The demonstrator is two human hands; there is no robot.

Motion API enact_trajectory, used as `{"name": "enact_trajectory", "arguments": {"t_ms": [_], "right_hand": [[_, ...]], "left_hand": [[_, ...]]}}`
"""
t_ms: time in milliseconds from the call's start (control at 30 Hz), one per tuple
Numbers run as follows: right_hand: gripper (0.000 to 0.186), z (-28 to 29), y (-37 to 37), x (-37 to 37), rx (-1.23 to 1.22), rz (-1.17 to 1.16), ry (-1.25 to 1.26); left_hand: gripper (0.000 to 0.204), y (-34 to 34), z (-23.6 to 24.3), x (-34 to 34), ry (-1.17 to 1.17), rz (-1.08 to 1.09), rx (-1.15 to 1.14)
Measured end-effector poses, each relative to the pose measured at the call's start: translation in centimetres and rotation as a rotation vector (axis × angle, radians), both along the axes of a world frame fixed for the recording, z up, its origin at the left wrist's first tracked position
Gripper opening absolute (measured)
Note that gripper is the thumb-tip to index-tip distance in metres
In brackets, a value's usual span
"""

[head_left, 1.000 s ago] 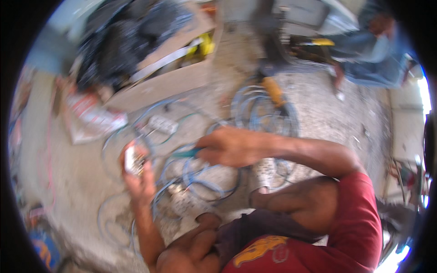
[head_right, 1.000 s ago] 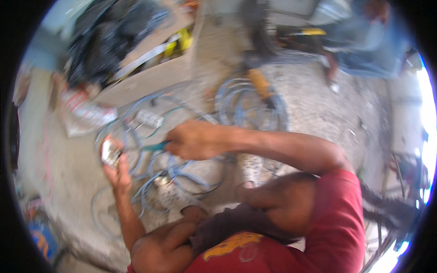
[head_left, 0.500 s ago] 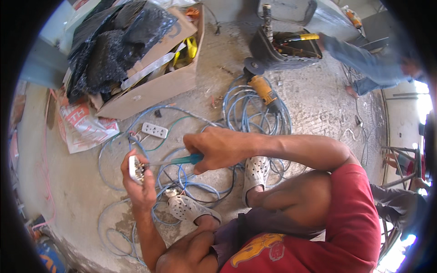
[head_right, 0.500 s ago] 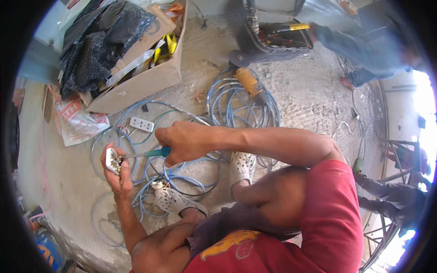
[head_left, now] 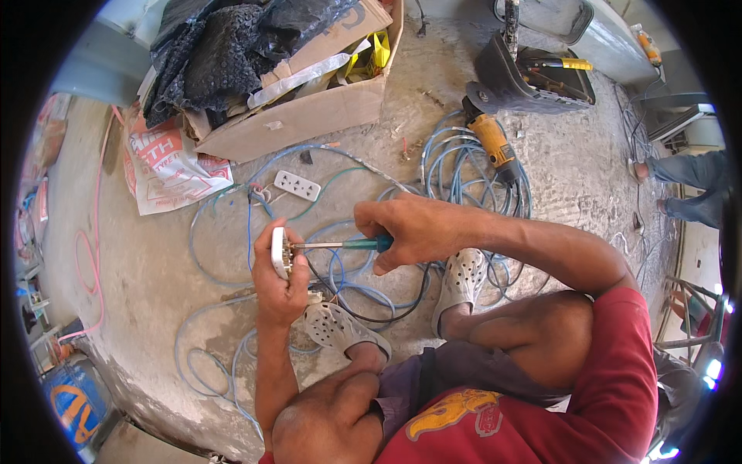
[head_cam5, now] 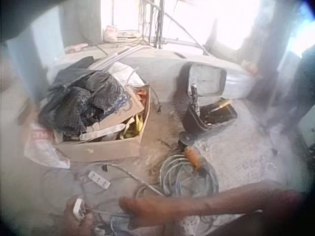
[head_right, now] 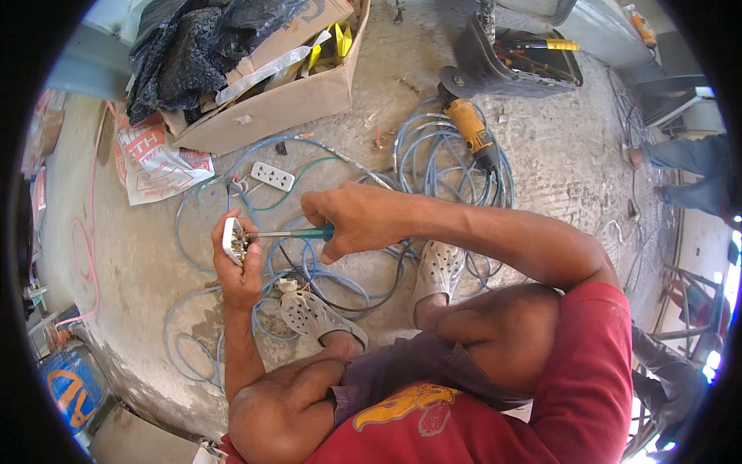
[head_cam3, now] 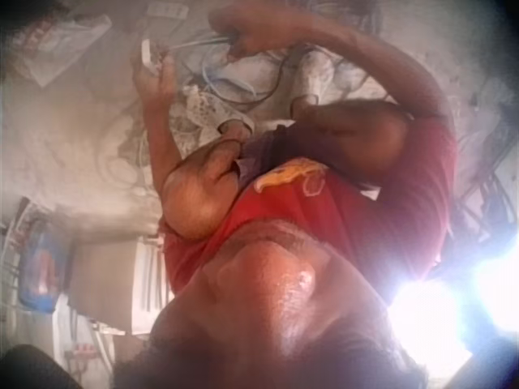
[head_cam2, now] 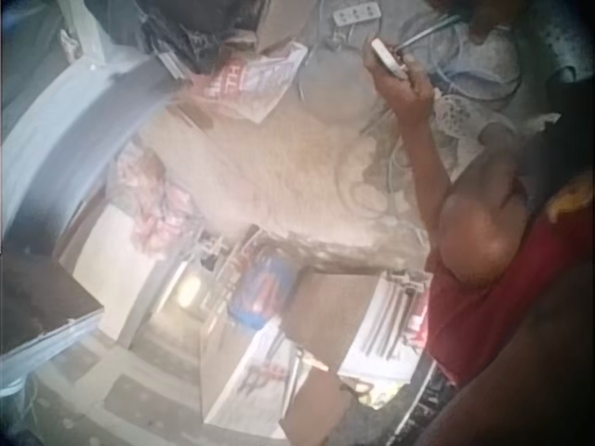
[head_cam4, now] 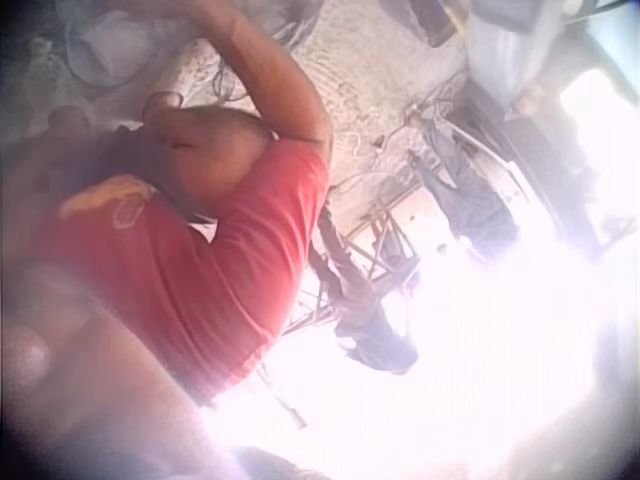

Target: The person strips the insulation from a blue electrical cord using pliers, then uses a screwdriver to attach the wires to a white multi-socket power strip. The person continues to strip and connect wires to the power strip throughout the clip.

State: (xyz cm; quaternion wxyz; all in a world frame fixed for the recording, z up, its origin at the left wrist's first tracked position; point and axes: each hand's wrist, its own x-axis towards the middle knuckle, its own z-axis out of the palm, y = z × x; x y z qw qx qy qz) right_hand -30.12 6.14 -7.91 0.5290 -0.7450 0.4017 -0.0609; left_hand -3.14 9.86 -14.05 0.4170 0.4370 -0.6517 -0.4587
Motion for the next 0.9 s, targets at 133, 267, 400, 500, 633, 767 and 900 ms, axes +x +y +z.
{"name": "enact_trajectory", "arguments": {"t_ms": [133, 267, 400, 500, 633, 767, 900], "right_hand": [[0.043, -0.5, -0.2, 0.1, 0.334, -0.050, 0.026], [0.047, -2.4, 0.1, -0.2, 0.309, 0.039, -0.037], [0.046, -2.0, 1.8, 0.2, 0.243, 0.031, -0.007], [0.044, -2.1, 2.5, 1.0, 0.329, -0.030, -0.006], [0.042, -5.5, 1.7, -0.4, 0.434, 0.195, -0.167], [0.036, -4.2, 2.1, -0.3, 0.493, 0.080, 0.017], [0.033, -3.9, 2.4, 0.1, 0.346, 0.055, 0.054]], "left_hand": [[0.054, 0.2, -0.9, 0.0, -0.064, -0.020, -0.021], [0.053, 0.8, -1.2, -0.1, -0.043, -0.006, 0.002], [0.052, 1.6, -0.9, -0.8, -0.070, -0.018, 0.086], [0.053, 1.9, -1.8, -0.4, -0.105, -0.051, 0.023], [0.053, 2.6, -2.2, -1.2, -0.058, -0.051, 0.110], [0.053, 2.9, -2.5, -1.4, -0.063, -0.075, 0.104], [0.054, 2.9, -2.6, -1.6, -0.037, -0.090, 0.111]]}}
